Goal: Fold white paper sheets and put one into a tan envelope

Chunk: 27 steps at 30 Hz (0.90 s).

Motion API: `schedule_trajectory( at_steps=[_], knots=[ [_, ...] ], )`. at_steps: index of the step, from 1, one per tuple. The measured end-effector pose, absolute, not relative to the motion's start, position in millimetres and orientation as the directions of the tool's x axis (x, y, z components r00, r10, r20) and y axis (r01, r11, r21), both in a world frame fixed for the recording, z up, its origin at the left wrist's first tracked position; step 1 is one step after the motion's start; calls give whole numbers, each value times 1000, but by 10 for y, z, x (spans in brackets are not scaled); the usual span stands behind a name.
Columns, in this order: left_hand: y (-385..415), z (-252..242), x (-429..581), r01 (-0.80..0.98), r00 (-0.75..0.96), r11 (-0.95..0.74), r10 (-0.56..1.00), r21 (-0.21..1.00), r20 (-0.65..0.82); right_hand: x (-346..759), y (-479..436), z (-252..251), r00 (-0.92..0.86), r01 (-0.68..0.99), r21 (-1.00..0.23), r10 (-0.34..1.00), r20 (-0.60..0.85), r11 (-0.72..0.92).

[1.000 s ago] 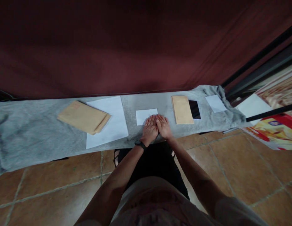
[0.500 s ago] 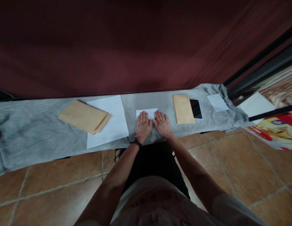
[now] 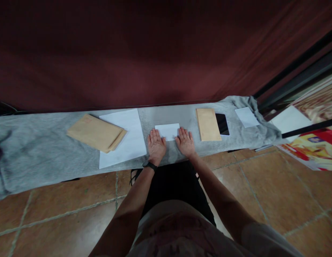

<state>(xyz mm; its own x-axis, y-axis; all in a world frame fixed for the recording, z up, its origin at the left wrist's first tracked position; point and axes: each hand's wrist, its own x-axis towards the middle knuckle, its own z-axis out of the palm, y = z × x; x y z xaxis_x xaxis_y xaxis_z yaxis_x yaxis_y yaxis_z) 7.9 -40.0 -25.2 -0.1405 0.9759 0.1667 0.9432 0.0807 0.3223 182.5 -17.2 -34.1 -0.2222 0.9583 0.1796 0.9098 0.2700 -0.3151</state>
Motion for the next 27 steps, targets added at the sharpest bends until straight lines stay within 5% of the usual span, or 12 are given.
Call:
schedule_trajectory(
  at_steps=[9, 18, 27],
  knots=[
    [-398, -163, 37, 945, -127, 70, 979, 318, 162, 1872, -161, -312, -195, 884, -390, 962, 191, 257],
    [-204, -41, 355, 921, 186, -191, 981, 340, 47, 1814, -16, -212, -335, 856, -377, 935, 113, 352],
    [-33, -119, 371, 936, 139, -136, 990, 324, 14, 1773, 59, -219, -290, 890, -337, 952, 100, 307]
  ],
)
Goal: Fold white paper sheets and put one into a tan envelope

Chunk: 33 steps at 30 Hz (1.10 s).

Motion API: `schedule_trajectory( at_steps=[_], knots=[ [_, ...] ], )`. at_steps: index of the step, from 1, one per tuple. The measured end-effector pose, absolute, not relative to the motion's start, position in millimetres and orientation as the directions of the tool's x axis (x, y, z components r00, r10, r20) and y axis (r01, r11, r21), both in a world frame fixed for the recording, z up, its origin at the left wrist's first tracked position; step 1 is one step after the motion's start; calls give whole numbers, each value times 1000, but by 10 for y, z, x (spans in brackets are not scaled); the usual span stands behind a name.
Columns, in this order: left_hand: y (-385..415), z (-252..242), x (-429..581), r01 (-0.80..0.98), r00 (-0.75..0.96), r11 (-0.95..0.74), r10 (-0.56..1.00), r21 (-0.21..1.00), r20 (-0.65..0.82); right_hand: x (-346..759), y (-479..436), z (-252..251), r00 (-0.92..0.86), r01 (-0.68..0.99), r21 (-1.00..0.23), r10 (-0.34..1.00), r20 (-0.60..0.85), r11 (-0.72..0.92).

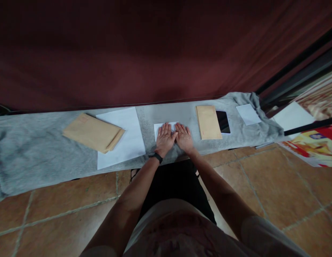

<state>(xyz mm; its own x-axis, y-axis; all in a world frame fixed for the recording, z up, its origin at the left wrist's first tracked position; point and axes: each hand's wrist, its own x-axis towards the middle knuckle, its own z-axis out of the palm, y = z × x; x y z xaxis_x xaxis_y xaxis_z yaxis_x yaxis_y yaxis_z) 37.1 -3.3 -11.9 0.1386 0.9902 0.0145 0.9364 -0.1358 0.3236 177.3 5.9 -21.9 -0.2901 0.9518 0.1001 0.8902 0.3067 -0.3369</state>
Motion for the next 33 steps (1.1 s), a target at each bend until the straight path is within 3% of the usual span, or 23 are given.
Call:
schedule_trajectory(
  at_steps=[7, 24, 33],
  knots=[
    [-48, -197, 291, 929, 97, -121, 992, 349, 86, 1759, 56, -218, -272, 886, -355, 954, 124, 298],
    [-200, -204, 181, 961, -51, 19, 993, 275, 111, 1765, 64, -274, -251, 886, -365, 958, 142, 286],
    [-208, -165, 194, 951, -61, 33, 995, 308, 83, 1710, 113, -279, -193, 881, -406, 968, 159, 242]
  ],
)
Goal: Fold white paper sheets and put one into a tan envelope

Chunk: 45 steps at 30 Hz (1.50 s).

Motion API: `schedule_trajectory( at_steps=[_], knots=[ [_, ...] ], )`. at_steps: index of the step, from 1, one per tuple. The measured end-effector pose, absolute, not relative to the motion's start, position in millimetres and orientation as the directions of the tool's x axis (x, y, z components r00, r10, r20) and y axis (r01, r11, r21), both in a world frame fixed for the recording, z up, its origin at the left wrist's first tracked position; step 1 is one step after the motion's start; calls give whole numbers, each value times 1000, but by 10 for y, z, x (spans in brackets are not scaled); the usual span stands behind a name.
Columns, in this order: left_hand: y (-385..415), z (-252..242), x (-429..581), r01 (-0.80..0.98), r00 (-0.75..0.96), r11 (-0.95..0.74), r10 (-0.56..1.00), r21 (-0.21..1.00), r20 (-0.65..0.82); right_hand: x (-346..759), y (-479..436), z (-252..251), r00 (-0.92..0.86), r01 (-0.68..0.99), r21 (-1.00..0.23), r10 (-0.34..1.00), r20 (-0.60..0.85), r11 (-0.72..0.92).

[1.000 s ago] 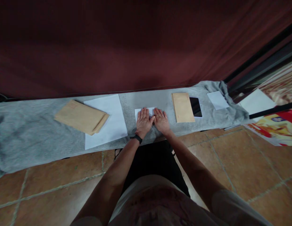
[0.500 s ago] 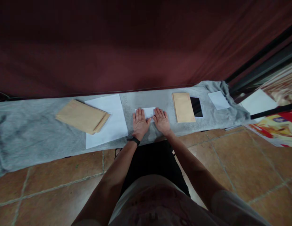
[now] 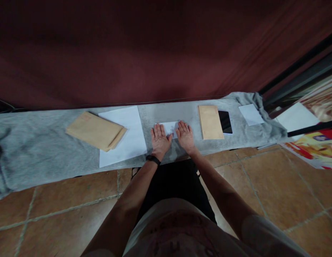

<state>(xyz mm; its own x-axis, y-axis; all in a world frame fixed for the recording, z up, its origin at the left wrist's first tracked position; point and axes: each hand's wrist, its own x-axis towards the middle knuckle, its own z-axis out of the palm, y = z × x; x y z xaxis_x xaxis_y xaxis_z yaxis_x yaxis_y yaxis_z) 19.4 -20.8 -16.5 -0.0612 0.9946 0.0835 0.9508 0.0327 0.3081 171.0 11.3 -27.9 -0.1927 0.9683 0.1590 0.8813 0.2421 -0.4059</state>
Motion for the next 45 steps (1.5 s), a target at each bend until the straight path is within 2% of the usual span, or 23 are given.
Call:
schedule_trajectory(
  at_steps=[9, 16, 20, 24, 28, 34, 41, 45],
  knots=[
    [-199, -155, 185, 956, -31, 0, 994, 293, 100, 1786, 73, -310, -182, 868, -434, 968, 171, 240],
    [-216, -171, 319, 887, 299, -323, 946, 331, 121, 1803, 73, -289, -184, 857, -457, 970, 161, 238],
    [-172, -211, 405, 856, 342, -362, 932, 369, 123, 1830, 75, -279, -190, 847, -477, 971, 143, 236],
    [-62, -194, 380, 854, 389, -395, 917, 338, 87, 1820, 74, -272, -196, 852, -466, 971, 137, 237],
    [16, -171, 346, 875, 355, -354, 933, 331, 58, 1787, 69, -258, -184, 858, -457, 971, 150, 233],
    [14, -198, 292, 918, 207, -224, 975, 328, 87, 1765, 59, -244, -182, 870, -436, 971, 152, 231],
    [-7, -195, 128, 958, 92, -111, 992, 265, 83, 1772, 62, -261, -176, 864, -445, 969, 172, 236],
    [-14, -186, 101, 967, 84, -97, 995, 237, 62, 1731, 95, -253, -215, 849, -450, 958, 189, 279]
  ],
)
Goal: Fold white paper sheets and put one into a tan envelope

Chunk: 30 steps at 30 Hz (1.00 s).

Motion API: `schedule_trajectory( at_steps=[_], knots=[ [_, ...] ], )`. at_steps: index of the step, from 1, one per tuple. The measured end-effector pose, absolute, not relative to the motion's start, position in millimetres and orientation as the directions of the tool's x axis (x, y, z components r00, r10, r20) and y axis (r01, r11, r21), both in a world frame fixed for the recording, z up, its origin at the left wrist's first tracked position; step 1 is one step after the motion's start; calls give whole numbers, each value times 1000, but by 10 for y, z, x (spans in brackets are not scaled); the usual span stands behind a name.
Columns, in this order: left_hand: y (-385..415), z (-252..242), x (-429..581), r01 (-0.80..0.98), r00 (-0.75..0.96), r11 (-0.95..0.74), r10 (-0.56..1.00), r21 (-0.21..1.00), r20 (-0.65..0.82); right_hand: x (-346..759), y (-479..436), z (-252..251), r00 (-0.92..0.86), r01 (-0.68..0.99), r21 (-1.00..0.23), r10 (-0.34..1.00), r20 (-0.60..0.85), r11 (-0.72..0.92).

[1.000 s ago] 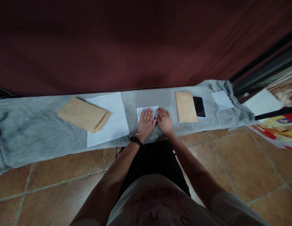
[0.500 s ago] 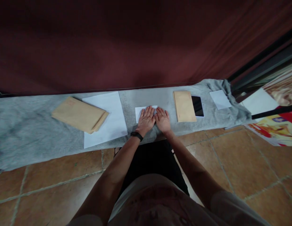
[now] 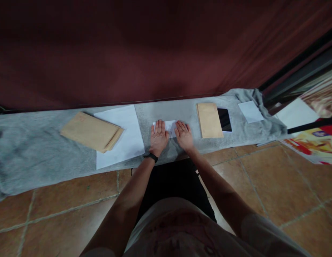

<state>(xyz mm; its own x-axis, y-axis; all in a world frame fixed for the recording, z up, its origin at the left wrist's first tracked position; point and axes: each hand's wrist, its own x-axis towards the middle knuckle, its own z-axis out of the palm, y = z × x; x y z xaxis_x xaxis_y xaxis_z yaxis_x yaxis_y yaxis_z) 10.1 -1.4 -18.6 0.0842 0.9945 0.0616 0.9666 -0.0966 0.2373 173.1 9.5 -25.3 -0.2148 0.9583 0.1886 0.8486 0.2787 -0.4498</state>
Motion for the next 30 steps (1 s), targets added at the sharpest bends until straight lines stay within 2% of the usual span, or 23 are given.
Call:
schedule_trajectory(
  at_steps=[13, 23, 30],
  knots=[
    [-38, -217, 108, 964, 19, -50, 993, 261, 119, 1670, 252, -278, -208, 872, -418, 965, 158, 256],
    [-102, -235, 88, 954, -76, 30, 987, 298, 143, 1644, 205, -320, -193, 911, -334, 966, 170, 241],
    [-132, -208, 86, 954, -77, 32, 987, 298, 141, 1696, 129, -333, -175, 930, -296, 970, 167, 218]
  ],
)
